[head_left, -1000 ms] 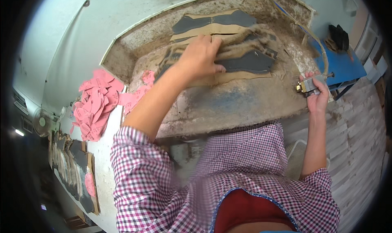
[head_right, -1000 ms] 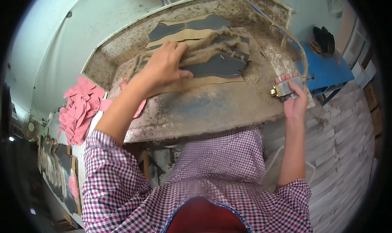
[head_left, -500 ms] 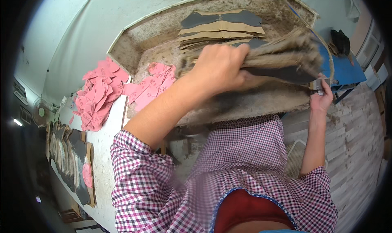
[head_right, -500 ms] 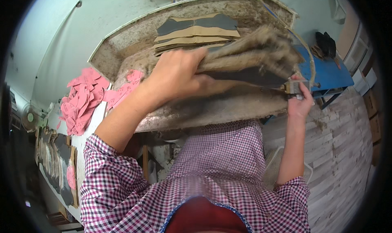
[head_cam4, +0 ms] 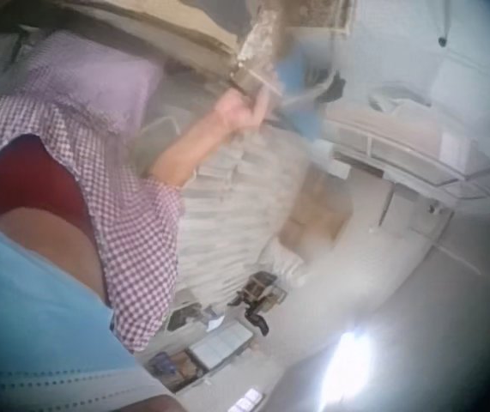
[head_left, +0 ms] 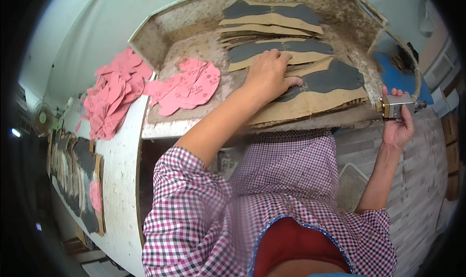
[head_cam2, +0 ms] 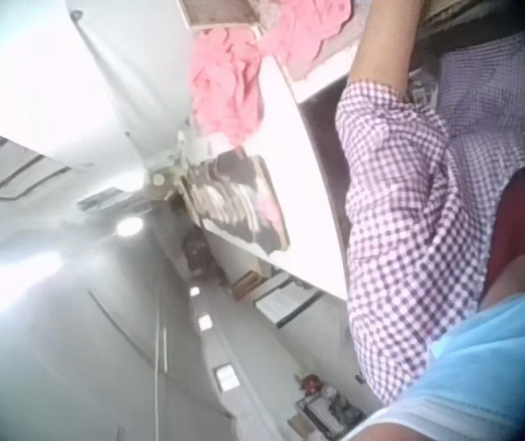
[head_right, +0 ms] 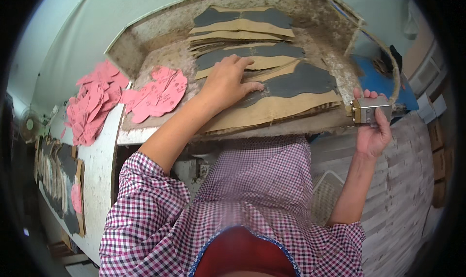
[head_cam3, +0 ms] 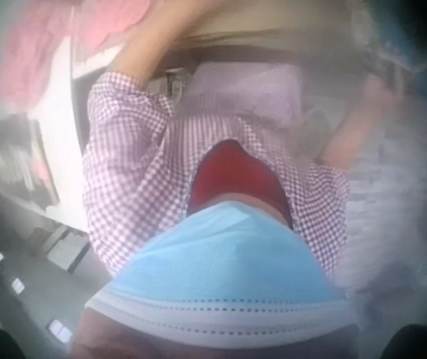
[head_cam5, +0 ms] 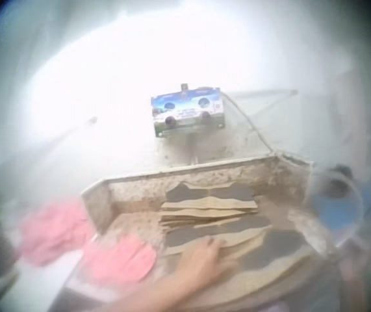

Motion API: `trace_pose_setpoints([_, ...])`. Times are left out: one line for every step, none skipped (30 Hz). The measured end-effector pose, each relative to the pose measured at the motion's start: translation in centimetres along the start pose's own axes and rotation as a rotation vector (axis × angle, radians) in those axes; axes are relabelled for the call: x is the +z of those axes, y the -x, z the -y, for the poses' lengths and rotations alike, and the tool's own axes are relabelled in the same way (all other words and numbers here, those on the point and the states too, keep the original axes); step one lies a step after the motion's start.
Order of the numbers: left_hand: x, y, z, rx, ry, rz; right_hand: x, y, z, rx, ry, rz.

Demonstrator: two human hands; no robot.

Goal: The person places pink insole cutouts onto grey sole pieces and uses a handheld stapler to fasten them together. The person repeatedly picks up a sole, aligns an insole, staples the pair, and sets the finished unit aside on the workbench.

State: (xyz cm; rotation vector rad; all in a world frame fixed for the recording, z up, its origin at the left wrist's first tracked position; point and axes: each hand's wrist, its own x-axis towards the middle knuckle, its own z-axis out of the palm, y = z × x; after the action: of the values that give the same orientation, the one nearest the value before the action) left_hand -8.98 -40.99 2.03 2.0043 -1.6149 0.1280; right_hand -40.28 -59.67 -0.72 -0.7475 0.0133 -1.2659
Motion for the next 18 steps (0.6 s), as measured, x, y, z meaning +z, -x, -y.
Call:
trace_pose_setpoints([-0.3, 1.3, 0.2, 0.03, -0.002, -0.101, 1.5, 0.4, -0.7, -0.006, 0.036, 0.036])
trace_pose_setpoints([-0.6, 2.7, 0.6, 0.083, 0.097, -0.207, 2.9, 0.8, -1.2, -0.013, 0.073, 0.072])
trace_pose_setpoints([-1.4, 4.1, 1.4, 0.076, 0.083, -0.258, 4.1, 1.2, -1.5, -0.031, 0.11, 0.106])
trace_pose_setpoints([-2.3, 5.7, 2.5, 0.068, 0.067, -0.31, 4.6, 1.3, -1.7, -0.045, 0.145, 0.205])
trace_pose_setpoints([-3.2, 7.1, 3.9, 0.064, 0.054, -0.359, 5.4, 1.5, -2.2, -0.057, 0.172, 0.235])
trace_pose_setpoints([-4.2, 8.6, 6.0, -0.023, 0.006, -0.36, 6.6, 2.0, -2.7, -0.077, 0.208, 0.26])
trace_pose_setpoints([-5.2, 10.1, 8.5, -0.106, -0.043, -0.357, 7.5, 2.3, -3.2, -0.098, 0.244, 0.282])
trace_pose_setpoints([-5.9, 11.4, 11.0, -0.177, -0.123, -0.344, 7.7, 2.1, -4.0, -0.11, 0.207, 0.326])
trace_pose_setpoints([-6.5, 12.8, 13.4, -0.246, -0.196, -0.334, 8.5, 2.2, -4.7, -0.121, 0.236, 0.319])
trace_pose_setpoints([-7.3, 13.7, 15.0, -0.337, -0.238, -0.323, 9.5, 2.4, -5.6, -0.131, 0.258, 0.31])
trace_pose_setpoints([-7.6, 13.9, 16.4, -0.421, -0.267, -0.312, 10.3, 2.6, -6.1, -0.149, 0.296, 0.3])
trace_pose_setpoints([-8.1, 13.4, 16.9, -0.546, -0.299, -0.24, 10.6, 2.4, -6.9, -0.155, 0.309, 0.326])
trace_pose_setpoints([-8.7, 12.4, 17.3, -0.667, -0.336, -0.168, 10.6, 2.4, -7.6, -0.162, 0.319, 0.353])
trace_pose_setpoints([-8.6, 11.7, 18.0, -0.728, -0.305, -0.109, 11.0, 2.6, -8.1, -0.188, 0.373, 0.362])
trace_pose_setpoints([-8.4, 10.9, 18.1, -0.746, -0.339, -0.039, 11.2, 2.8, -8.5, -0.193, 0.402, 0.372])
trace_pose_setpoints([-8.5, 10.0, 17.9, -0.764, -0.374, 0.03, 11.4, 3.0, -8.9, -0.197, 0.43, 0.382])
trace_pose_setpoints([-8.5, 9.1, 18.1, -0.782, -0.411, 0.099, 11.5, 3.2, -9.1, -0.2, 0.457, 0.392])
trace_pose_setpoints([-8.6, 9.1, 20.7, -0.844, -0.296, 0.161, 11.9, 3.3, -9.4, -0.214, 0.484, 0.384])
